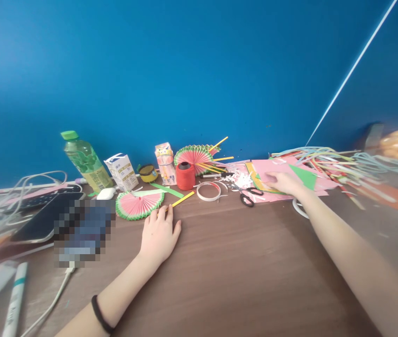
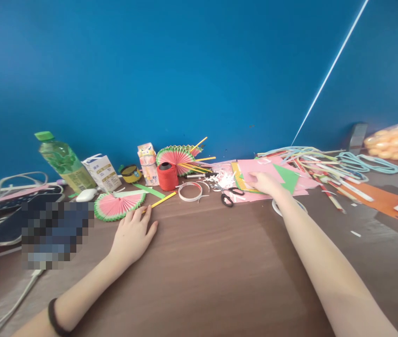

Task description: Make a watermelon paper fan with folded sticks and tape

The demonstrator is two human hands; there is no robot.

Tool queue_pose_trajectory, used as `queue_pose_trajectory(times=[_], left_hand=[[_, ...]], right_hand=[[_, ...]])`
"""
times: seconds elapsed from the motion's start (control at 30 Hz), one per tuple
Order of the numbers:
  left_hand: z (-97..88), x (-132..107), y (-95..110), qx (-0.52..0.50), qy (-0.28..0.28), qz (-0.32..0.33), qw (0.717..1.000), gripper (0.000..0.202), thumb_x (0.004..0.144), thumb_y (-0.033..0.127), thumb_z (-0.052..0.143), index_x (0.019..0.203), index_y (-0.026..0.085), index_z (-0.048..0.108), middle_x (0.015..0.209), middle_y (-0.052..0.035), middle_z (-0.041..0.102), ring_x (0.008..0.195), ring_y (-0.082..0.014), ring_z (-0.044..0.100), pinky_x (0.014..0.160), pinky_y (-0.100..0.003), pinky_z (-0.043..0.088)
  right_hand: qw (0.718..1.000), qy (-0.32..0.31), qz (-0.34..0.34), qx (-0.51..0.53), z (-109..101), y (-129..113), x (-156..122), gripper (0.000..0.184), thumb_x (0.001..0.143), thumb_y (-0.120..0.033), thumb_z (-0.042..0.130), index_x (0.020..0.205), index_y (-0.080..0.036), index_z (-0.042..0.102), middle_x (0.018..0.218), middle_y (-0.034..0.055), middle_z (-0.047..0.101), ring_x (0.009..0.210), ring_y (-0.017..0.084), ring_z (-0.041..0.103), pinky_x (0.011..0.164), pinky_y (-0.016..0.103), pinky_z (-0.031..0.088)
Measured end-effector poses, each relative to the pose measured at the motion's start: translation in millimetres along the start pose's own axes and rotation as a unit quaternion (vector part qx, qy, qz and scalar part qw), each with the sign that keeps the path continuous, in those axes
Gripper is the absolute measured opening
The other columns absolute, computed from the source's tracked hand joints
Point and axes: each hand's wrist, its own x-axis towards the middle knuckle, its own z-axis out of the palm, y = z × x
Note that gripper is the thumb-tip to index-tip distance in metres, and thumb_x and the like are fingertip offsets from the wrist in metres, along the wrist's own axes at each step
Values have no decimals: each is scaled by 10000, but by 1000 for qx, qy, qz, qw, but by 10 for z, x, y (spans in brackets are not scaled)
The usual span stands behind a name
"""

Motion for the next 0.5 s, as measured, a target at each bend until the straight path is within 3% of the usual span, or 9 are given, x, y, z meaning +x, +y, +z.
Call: queue_pose_trajectory(times=[0.07, 0.17, 0.3, 0.37, 0.43, 0.5], left_hand=[[5, -1, -5, -3, 0, 0, 1000, 467, 859, 338, 374, 1243, 95, 485, 1223, -138, 520, 1090, -290, 455, 892, -404, 398], [13, 6, -8, -6, 2, 3, 1000, 467, 868, 331, 359, 1245, 84, 481, 1228, -142, 515, 1105, -287, 450, 912, -403, 387], [21, 15, -14, -15, 2, 3, 1000, 467, 877, 327, 334, 1243, 78, 482, 1241, -145, 505, 1113, -288, 447, 920, -405, 384], [27, 14, -22, -22, 5, 4, 1000, 466, 875, 323, 336, 1241, 74, 482, 1246, -150, 499, 1116, -288, 446, 927, -406, 381], [39, 11, -32, -28, 10, 3, 1000, 469, 870, 318, 343, 1241, 66, 477, 1247, -158, 495, 1122, -289, 442, 936, -410, 376], [57, 9, -40, -32, 12, 0, 999, 474, 865, 317, 349, 1241, 56, 472, 1245, -168, 492, 1130, -292, 434, 942, -413, 372]], right_hand=[[1000, 1, 4, -18, 38, -31, 6, 280, 727, -332, 515, 849, -154, 693, 791, 115, 690, 684, 257, 612, 588, 318, 418], [998, 48, 25, -29, 11, -105, 7, 354, 798, -369, 420, 832, -148, 695, 749, 122, 678, 639, 240, 585, 530, 298, 362], [966, 249, 54, 43, -137, -373, -37, 372, 835, -344, 369, 896, -134, 669, 782, 117, 676, 659, 222, 579, 549, 285, 363], [948, 301, 14, 100, -229, -617, -106, 379, 848, -367, 367, 926, -134, 656, 790, 101, 673, 660, 204, 574, 570, 278, 377], [952, 268, -50, 140, -310, -914, -229, 385, 847, -396, 390, 924, -131, 658, 766, 81, 670, 642, 186, 568, 578, 274, 388], [970, 132, -132, 156, -355, -1218, -413, 371, 838, -411, 426, 905, -139, 670, 747, 58, 674, 636, 176, 578, 578, 269, 402]])
